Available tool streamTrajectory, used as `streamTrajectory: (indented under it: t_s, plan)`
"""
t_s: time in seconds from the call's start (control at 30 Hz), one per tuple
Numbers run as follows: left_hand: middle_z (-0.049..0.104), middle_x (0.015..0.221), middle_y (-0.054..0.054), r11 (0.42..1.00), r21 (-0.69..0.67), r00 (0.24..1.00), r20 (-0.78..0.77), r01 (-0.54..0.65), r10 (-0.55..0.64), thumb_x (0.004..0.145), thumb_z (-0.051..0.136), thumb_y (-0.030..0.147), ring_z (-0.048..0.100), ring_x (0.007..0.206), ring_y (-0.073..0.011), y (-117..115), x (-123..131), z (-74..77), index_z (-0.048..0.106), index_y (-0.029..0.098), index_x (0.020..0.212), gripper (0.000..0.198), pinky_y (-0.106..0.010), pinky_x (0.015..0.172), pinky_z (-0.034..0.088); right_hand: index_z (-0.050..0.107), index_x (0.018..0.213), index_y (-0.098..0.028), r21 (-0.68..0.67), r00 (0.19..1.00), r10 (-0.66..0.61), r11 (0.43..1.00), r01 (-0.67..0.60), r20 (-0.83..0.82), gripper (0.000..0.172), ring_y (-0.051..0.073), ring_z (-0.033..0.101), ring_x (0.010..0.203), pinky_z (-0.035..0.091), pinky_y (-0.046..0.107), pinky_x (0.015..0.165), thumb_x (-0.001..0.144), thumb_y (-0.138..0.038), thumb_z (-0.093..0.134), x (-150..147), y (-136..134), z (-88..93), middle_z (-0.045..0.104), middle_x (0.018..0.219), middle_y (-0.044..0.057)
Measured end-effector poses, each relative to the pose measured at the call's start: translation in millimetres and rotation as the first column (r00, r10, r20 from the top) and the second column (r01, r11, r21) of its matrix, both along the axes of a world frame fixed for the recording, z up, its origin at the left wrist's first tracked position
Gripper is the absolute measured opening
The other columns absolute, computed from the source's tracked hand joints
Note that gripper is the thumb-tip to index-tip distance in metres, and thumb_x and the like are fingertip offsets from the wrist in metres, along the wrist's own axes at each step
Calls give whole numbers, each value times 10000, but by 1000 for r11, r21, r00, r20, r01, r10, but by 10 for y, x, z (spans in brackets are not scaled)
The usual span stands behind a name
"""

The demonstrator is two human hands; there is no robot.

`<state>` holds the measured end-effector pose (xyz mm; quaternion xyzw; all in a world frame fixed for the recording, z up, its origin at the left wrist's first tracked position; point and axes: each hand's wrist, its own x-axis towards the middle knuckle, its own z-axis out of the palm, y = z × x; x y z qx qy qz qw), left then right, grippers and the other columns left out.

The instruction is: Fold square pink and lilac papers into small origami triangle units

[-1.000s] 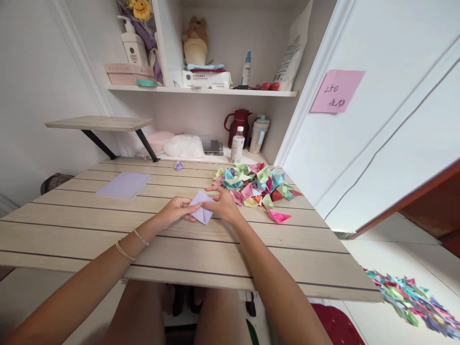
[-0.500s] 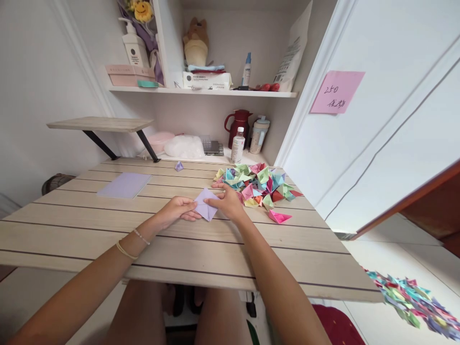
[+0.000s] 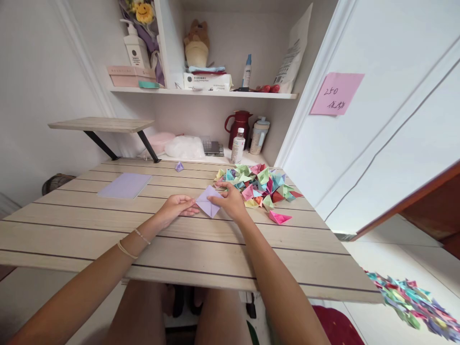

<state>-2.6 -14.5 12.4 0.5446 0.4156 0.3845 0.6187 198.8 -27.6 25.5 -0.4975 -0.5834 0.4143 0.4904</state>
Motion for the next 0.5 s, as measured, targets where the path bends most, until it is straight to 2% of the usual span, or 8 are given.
streamTrajectory:
  t_s: [0.1, 0.23, 0.5]
  plan:
    - [681, 827, -127, 1000, 11, 1000, 19, 2, -3, 686, 651, 371, 662, 729, -183, 4, 9, 14, 606, 101, 798, 296, -265, 661, 534, 472, 1049, -187, -1, 999, 3, 1000, -3, -42, 597, 164, 606, 605, 444, 258, 536, 537, -344, 736, 8, 8, -2, 617, 632, -23]
    - [682, 814, -130, 1000, 4, 1000, 21, 11, -11, 707, 618, 408, 662, 729, -191, -6, 20, 38, 621, 97, 818, 331, -270, 658, 535, 484, 1037, -191, 7, 1000, -24, 1000, 24, -17, 594, 158, 595, 602, 432, 253, 540, 525, -345, 743, 3, 9, -4, 595, 604, -34]
    - [685, 790, -108, 1000, -22, 997, 80, 20, -18, 660, 693, 269, 657, 774, -176, -16, -4, 25, 628, 93, 790, 228, -246, 732, 522, 453, 1095, -197, 17, 999, -44, 999, 44, 2, 664, 148, 572, 587, 429, 257, 543, 519, -358, 743, 4, -1, -17, 575, 598, -46]
